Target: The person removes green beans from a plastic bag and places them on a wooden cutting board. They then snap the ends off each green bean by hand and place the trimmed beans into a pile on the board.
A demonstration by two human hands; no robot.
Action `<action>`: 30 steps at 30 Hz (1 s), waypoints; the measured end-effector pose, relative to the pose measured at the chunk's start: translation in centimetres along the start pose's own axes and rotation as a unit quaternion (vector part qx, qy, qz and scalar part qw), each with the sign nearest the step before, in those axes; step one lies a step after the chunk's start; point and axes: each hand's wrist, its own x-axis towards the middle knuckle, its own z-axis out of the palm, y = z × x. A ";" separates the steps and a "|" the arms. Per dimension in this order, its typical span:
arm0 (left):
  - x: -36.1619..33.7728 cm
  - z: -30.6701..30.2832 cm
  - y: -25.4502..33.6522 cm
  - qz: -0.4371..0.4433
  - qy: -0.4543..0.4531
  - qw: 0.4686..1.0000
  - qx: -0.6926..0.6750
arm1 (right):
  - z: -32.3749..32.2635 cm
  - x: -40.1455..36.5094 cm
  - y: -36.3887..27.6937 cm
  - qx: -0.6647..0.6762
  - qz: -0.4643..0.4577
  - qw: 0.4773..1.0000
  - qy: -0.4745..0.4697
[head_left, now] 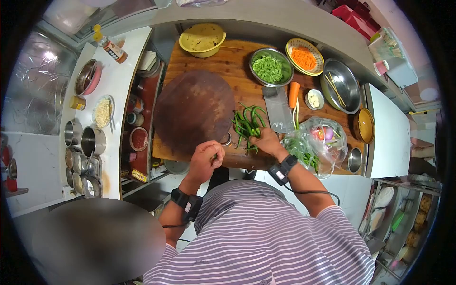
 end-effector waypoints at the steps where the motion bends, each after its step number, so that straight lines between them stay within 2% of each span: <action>1: 0.3 0.2 -0.2 -0.025 0.034 0.997 0.064 | -1.3 -0.3 0.0 0.130 0.065 0.989 -0.040; 2: 0.8 0.4 -0.5 -0.048 0.067 0.988 0.128 | -2.5 -0.6 -0.1 0.258 0.128 0.955 -0.077; 3: 1.3 0.5 -1.1 -0.048 0.064 0.988 0.129 | -3.7 -1.4 -0.5 0.374 0.116 0.918 -0.068; 4: 1.9 0.7 -1.9 -0.053 0.067 0.983 0.163 | -4.1 -1.6 -0.3 0.374 0.117 0.918 -0.064; 6: 3.2 1.7 -3.2 -0.056 0.065 0.976 0.200 | -4.8 -1.8 0.1 0.508 0.140 0.848 -0.056; 8: 4.6 3.2 -4.3 -0.010 0.065 0.935 0.348 | -5.0 -2.5 -0.2 0.534 0.152 0.830 -0.052; 9: 5.4 3.7 -4.9 0.038 0.053 0.919 0.388 | -4.8 -2.9 -0.6 0.548 0.156 0.820 -0.049; 10: 5.7 4.0 -5.4 0.036 0.050 0.919 0.390 | -4.6 -3.5 -1.0 0.563 0.161 0.810 -0.047; 12: 6.4 4.3 -6.0 -0.016 0.027 0.888 0.459 | -4.1 -4.1 -1.6 0.574 0.156 0.803 -0.042; 16: 6.2 4.6 -7.2 0.005 0.039 0.895 0.445 | -3.2 -4.3 -2.0 0.580 0.168 0.797 -0.011; 18: 6.1 4.3 -7.4 -0.001 0.039 0.887 0.461 | -3.4 -4.6 -2.3 0.585 0.164 0.792 -0.053; 23: 5.6 3.8 -7.3 -0.006 0.043 0.873 0.487 | -1.1 -4.1 -2.3 0.607 0.143 0.781 -0.035; 25: 5.3 3.5 -7.6 0.031 0.060 0.861 0.503 | -0.7 -3.9 -2.4 0.622 0.151 0.767 -0.051; 29: 5.1 2.6 -8.2 0.074 0.098 0.854 0.505 | -1.2 -3.9 -3.2 0.599 0.153 0.783 -0.070; 30: 4.9 2.4 -8.0 0.086 0.098 0.827 0.547 | -1.3 -3.9 -3.1 0.552 0.146 0.820 -0.036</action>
